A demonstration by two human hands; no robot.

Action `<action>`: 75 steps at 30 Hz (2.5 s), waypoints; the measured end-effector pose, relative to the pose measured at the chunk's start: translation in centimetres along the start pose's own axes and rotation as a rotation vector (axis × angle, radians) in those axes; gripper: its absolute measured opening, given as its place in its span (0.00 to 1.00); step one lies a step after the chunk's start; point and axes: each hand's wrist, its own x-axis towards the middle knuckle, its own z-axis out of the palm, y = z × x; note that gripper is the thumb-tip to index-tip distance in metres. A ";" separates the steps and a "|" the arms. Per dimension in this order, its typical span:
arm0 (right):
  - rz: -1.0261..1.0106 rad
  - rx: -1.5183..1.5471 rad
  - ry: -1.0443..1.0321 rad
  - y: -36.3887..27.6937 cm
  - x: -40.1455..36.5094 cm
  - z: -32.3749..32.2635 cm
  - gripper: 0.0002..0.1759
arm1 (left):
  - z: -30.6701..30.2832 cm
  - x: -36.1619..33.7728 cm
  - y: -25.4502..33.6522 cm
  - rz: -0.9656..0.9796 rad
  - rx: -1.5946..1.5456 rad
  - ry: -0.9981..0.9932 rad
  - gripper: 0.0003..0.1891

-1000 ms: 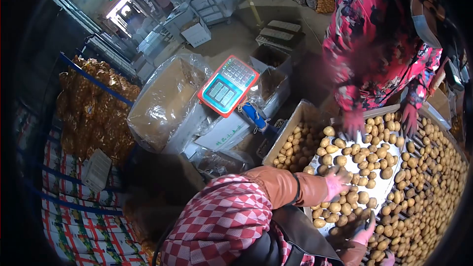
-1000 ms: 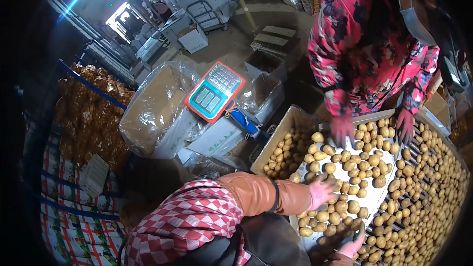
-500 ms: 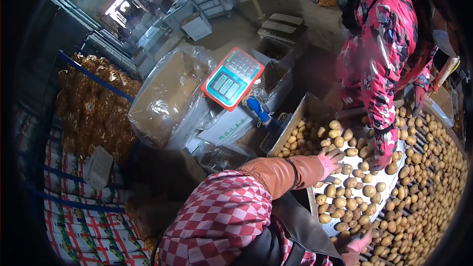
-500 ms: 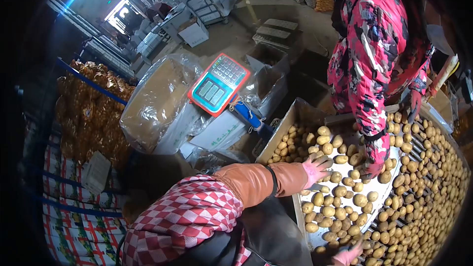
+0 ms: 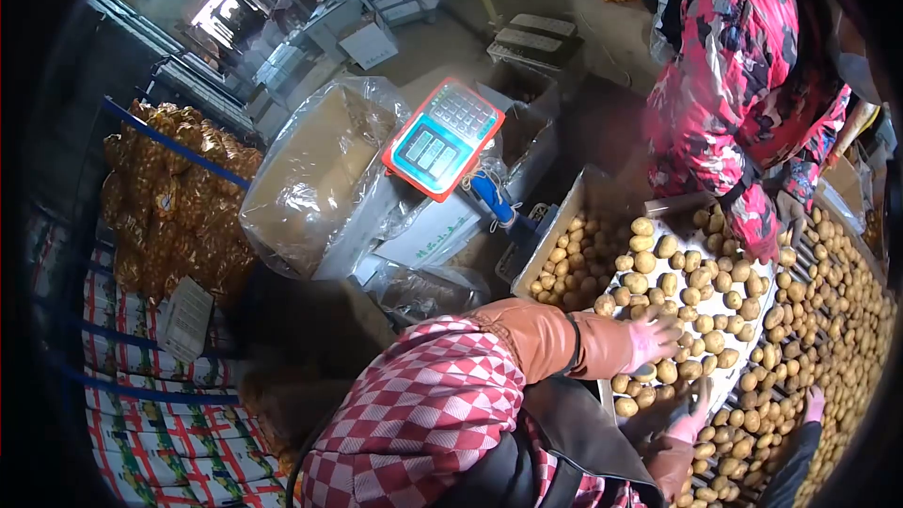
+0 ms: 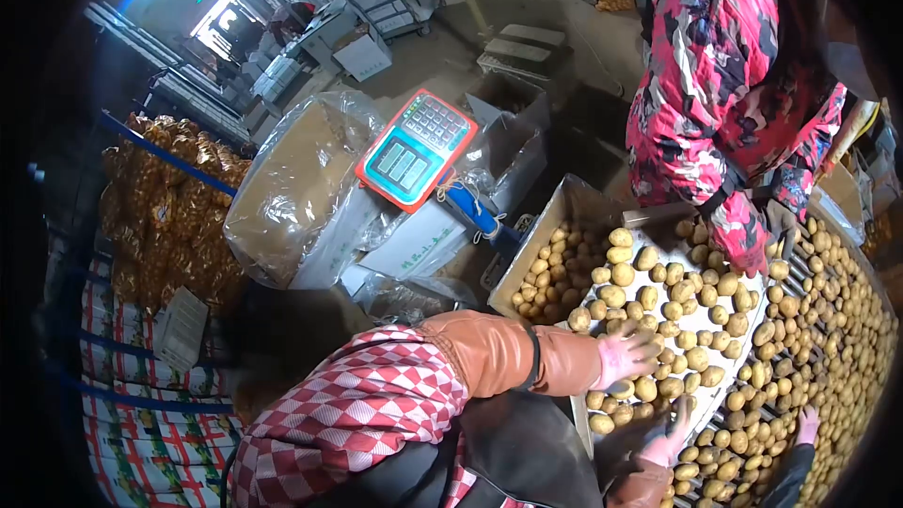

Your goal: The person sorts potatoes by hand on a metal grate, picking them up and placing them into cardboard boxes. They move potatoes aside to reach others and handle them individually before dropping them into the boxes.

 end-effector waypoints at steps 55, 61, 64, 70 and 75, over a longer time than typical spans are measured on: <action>0.813 1.205 0.446 -6.9 -15.6 -6.1 0.23 | -2.2 16.3 4.8 0.085 0.264 -0.184 0.16; 0.800 1.361 0.951 -4.6 -20.3 -4.9 0.29 | -2.3 18.4 4.7 -0.020 0.273 -0.435 0.27; 0.481 1.719 0.876 -3.1 -22.9 -4.5 0.33 | -4.6 17.0 7.1 0.001 0.265 -0.312 0.31; 0.565 1.656 1.049 -4.3 -23.8 -4.9 0.24 | -0.6 22.0 9.6 0.075 0.206 -0.607 0.29; 0.711 1.360 1.048 -7.1 -31.0 -3.3 0.24 | 5.0 26.6 4.1 0.056 -0.313 -0.695 0.21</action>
